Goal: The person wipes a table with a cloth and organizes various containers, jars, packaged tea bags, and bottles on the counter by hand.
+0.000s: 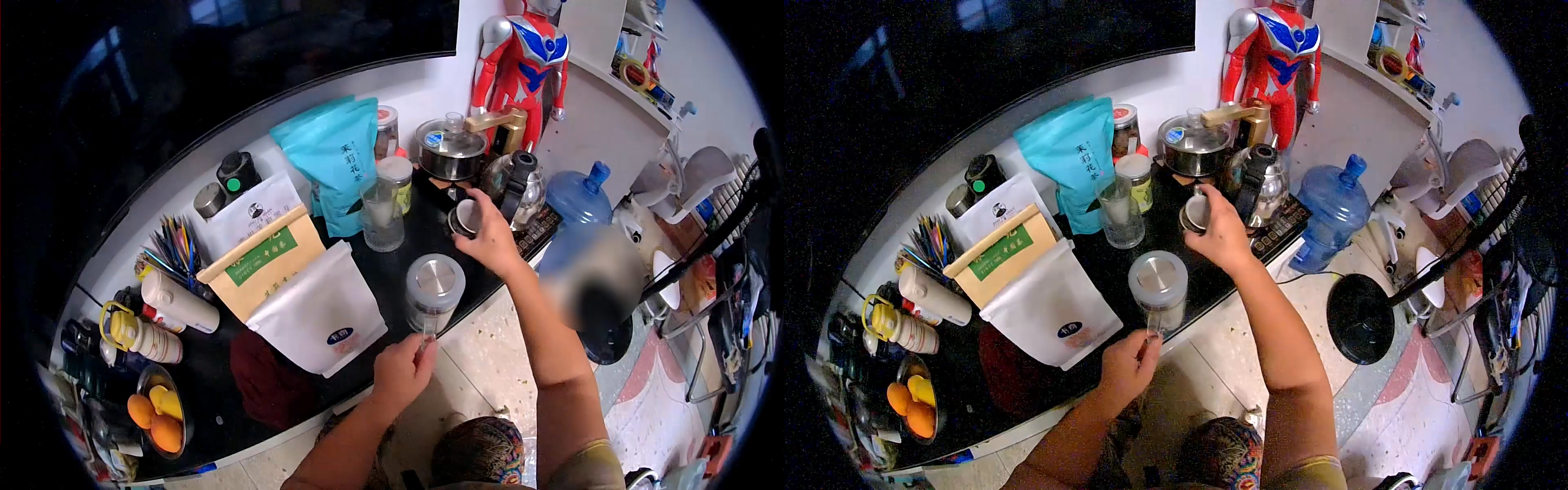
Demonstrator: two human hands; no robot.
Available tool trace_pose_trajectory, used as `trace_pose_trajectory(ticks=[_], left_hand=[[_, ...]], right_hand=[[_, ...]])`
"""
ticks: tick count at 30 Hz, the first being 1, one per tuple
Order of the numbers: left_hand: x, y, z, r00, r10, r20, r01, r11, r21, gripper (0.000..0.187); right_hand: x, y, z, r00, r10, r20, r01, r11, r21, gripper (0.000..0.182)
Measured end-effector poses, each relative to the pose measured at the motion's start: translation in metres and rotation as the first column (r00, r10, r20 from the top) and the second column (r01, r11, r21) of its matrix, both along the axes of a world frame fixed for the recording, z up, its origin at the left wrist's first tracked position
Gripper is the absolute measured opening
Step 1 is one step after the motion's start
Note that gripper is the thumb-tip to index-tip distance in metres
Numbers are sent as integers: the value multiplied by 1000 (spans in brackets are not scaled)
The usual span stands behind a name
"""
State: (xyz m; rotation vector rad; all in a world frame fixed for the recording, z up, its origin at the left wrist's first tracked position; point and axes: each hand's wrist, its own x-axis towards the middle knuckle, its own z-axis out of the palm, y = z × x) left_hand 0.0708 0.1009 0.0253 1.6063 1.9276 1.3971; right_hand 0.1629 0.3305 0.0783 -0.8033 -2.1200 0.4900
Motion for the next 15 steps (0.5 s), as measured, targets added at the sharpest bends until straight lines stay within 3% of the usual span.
trace_pose_trajectory(ticks=[12, 15], left_hand=[[-4, 1, 3, 999, -32, -22, 31, 998, -61, 14], [-4, 1, 3, 999, -39, -10, 39, 999, 1, 14]], right_hand=[[-55, 46, -26, 993, 90, 70, -89, 996, -20, 72], [-55, 43, -25, 994, 95, 46, -91, 992, -83, 73]])
